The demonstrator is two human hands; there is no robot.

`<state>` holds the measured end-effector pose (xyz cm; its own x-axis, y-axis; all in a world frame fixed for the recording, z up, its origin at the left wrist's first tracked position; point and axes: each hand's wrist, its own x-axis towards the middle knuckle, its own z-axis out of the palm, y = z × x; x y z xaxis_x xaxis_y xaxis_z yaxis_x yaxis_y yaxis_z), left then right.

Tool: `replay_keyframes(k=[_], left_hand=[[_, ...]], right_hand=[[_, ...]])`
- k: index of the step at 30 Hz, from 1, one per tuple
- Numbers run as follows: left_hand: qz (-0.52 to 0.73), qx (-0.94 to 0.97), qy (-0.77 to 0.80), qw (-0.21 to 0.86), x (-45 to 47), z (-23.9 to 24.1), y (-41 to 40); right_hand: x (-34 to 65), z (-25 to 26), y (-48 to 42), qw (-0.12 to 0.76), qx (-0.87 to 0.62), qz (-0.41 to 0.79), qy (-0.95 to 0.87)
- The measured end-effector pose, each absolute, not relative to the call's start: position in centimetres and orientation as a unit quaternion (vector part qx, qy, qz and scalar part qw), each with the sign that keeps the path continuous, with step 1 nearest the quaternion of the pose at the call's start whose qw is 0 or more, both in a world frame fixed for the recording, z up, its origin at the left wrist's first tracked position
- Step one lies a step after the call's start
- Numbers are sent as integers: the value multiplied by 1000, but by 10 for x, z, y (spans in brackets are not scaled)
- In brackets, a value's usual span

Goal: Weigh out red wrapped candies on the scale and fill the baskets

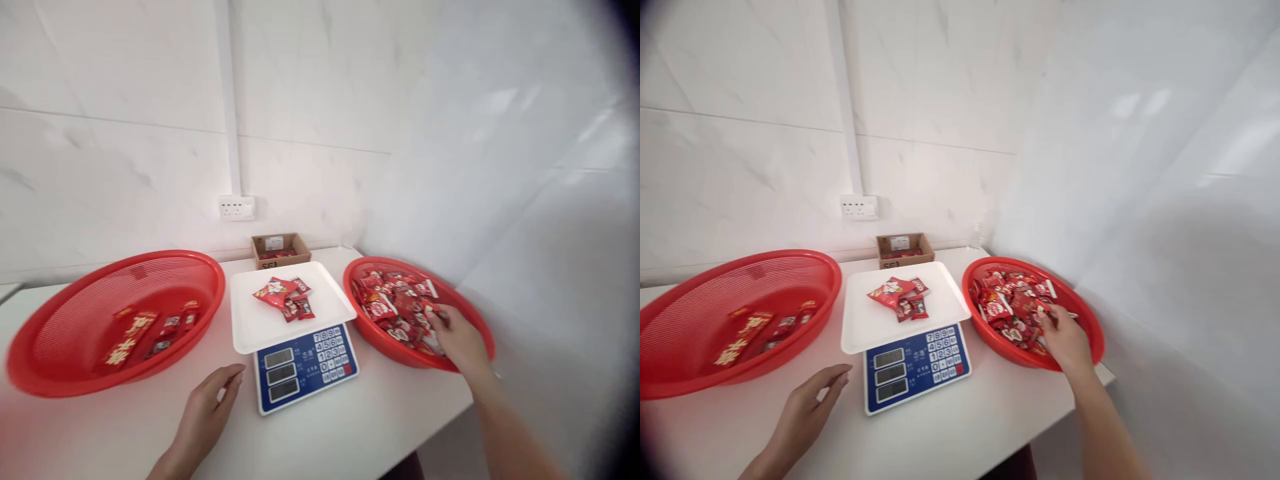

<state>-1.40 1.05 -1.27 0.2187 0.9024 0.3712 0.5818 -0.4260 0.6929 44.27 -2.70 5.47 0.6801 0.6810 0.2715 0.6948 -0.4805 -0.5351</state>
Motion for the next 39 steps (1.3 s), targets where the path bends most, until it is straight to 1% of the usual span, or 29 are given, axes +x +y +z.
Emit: replay_keyframes(k=[3, 5, 8, 10, 12, 16, 19, 22, 26, 30, 32, 34, 39], left_hand=[[381, 753, 493, 212, -12, -9, 8], [381, 752, 493, 212, -12, -9, 7], [382, 750, 495, 217, -13, -10, 7], [381, 746, 499, 223, -15, -10, 8], [383, 742, 502, 226, -16, -10, 9], [395, 731, 507, 229, -18, -7, 10], [394, 731, 509, 227, -17, -6, 9], [383, 746, 499, 218, -16, -7, 7], [374, 762, 484, 213, -15, -9, 5], [382, 754, 492, 210, -15, -10, 5], [384, 747, 498, 215, -14, -11, 6], [387, 740, 505, 219, -14, -12, 7], [391, 727, 517, 226, -14, -12, 9]], right_hand=[[404, 61, -17, 397, -812, 13, -428], [365, 67, -5, 432, -753, 73, -492], [306, 72, 25, 447, -663, 186, -571], [277, 71, 48, 450, -634, 213, -591], [259, 69, 67, 433, -637, 217, -599], [254, 68, 76, 400, -656, 160, -620], [273, 68, 54, 407, -664, 108, -618], [306, 67, 21, 392, -699, 22, -598], [350, 58, -18, 303, -792, -27, -530], [365, 46, -35, 189, -846, -18, -498], [362, 42, -36, 151, -862, -25, -483], [355, 39, -36, 137, -871, -55, -469], [345, 36, -36, 140, -860, -124, -475]])
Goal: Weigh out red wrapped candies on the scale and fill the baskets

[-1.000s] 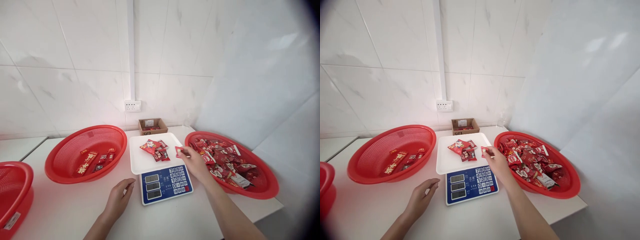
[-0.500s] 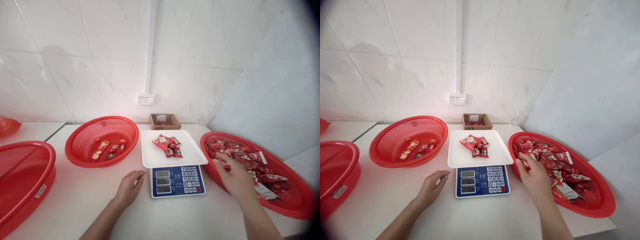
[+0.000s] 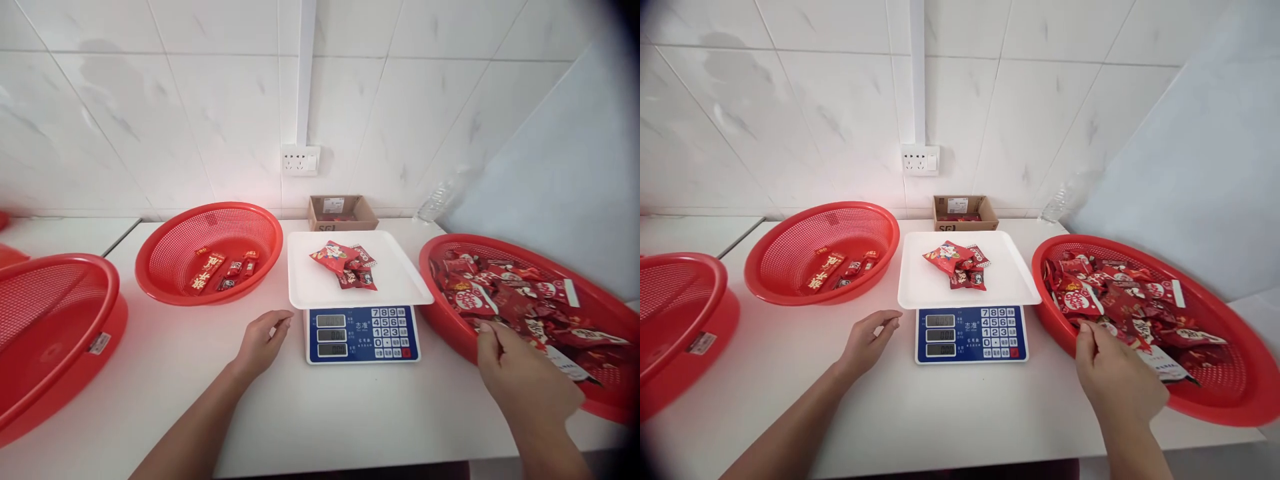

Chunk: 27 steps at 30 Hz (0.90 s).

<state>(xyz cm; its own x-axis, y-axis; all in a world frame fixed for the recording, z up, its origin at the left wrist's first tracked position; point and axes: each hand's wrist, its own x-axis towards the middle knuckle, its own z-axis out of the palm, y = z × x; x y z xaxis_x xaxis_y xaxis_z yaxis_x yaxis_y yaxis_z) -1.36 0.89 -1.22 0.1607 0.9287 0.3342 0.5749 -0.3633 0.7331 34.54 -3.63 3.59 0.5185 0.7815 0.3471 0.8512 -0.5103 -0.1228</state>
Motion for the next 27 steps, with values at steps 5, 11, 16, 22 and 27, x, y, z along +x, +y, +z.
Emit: replay_keyframes(k=[5, 11, 16, 22, 27], left_hand=[[393, 718, 523, 237, -13, -13, 10], [403, 723, 519, 213, -10, -13, 8], [440, 757, 473, 98, -10, -1, 1], [437, 750, 482, -121, -23, 21, 9], [292, 730, 609, -103, -47, 35, 19]], right_hand=[[343, 38, -37, 142, -854, -158, -476], [346, 31, -35, 155, -839, -195, -484], [352, 22, -35, 178, -809, -243, -504], [358, 19, -36, 191, -787, -253, -529], [366, 11, -38, 210, -748, -277, -566]])
